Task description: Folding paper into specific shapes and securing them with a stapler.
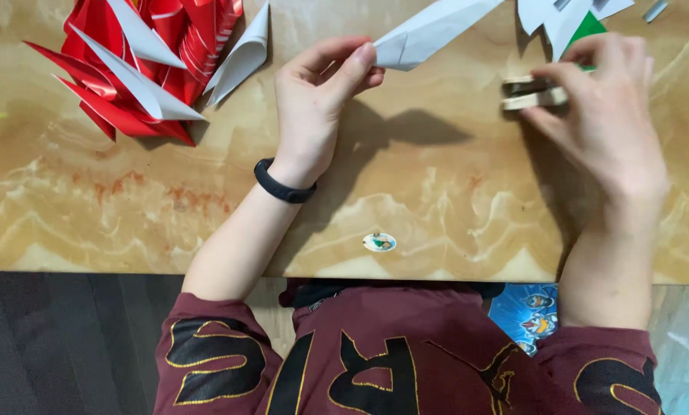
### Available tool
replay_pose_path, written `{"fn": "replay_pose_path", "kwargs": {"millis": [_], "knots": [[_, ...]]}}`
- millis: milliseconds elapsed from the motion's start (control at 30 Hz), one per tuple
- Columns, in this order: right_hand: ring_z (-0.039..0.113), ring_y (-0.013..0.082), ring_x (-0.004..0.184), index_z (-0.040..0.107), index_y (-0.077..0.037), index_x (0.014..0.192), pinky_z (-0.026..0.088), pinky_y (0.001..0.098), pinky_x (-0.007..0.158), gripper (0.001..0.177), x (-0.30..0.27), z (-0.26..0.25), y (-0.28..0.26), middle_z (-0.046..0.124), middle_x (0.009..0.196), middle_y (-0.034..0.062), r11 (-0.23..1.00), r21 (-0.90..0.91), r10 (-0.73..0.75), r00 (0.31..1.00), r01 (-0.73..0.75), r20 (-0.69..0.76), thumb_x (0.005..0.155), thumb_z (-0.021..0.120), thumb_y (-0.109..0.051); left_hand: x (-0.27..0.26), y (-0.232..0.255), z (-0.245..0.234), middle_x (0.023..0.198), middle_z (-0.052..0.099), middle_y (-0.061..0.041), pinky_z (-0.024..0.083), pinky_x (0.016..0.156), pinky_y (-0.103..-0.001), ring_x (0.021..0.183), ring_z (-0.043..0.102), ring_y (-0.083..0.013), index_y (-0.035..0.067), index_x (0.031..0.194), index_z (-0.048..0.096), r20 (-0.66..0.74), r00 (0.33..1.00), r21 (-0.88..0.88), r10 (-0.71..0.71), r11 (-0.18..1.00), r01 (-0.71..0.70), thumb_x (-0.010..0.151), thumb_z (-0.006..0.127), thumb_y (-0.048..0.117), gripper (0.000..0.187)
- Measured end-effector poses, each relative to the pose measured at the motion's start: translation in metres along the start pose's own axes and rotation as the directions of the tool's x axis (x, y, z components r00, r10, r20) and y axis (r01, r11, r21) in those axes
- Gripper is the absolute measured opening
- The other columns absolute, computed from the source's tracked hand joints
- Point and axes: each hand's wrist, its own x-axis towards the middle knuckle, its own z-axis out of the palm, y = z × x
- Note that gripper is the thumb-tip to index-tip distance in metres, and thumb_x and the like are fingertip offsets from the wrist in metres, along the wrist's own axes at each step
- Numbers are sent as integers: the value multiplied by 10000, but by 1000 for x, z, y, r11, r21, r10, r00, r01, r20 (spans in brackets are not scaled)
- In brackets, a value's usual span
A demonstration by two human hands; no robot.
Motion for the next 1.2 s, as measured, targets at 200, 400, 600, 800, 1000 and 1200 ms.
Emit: {"fn": "replay_pose_path", "kwargs": {"millis": [200,400,600,800,1000,1200], "knots": [[633,393,1262,511,117,1253,509,451,1087,506,27,-2,-55,629,1364,278,683,729,-23,999,41,-34,810,757,135,-7,5,9,973,740,-129,632,846,-269,865,734,-174,-53,1113,703,1,1000,34,19,999,-19,968,711,66,188],[693,319,1001,598,181,1246,564,393,949,501,24,10,-70,697,1154,251,669,742,93,995,-37,-34,807,807,59,-19,-2,20,1045,667,-58,608,863,-255,891,706,-155,-16,1084,685,126,988,40,88,995,-93,990,697,14,99],[647,246,989,592,165,1271,550,330,901,521,13,15,-65,682,1168,213,457,879,163,984,-139,71,795,791,99,-30,0,31,1108,616,-51,616,874,-252,924,691,-162,-16,1077,696,162,983,143,91,983,-114,981,699,-37,98],[658,247,988,651,144,1189,557,338,917,451,10,12,-66,688,1152,189,449,886,172,984,-117,43,785,839,75,-36,-6,33,1148,635,-50,628,927,-250,1013,663,-141,30,1081,717,212,966,233,146,953,-195,965,731,-41,137],[661,273,1054,562,145,1338,554,344,958,621,-1,19,-62,665,1242,219,455,887,227,974,-84,-25,795,858,87,-31,-8,26,1265,603,-39,633,1034,-255,1114,660,-148,48,1187,675,378,921,131,91,980,-151,980,710,-89,252],[610,231,900,653,139,1205,456,288,752,472,15,2,-69,662,1184,219,526,850,82,994,16,-69,783,852,70,-27,7,28,1251,610,-79,647,1003,-313,1082,683,-201,50,1251,683,534,815,393,226,787,-475,896,873,22,403]]}}
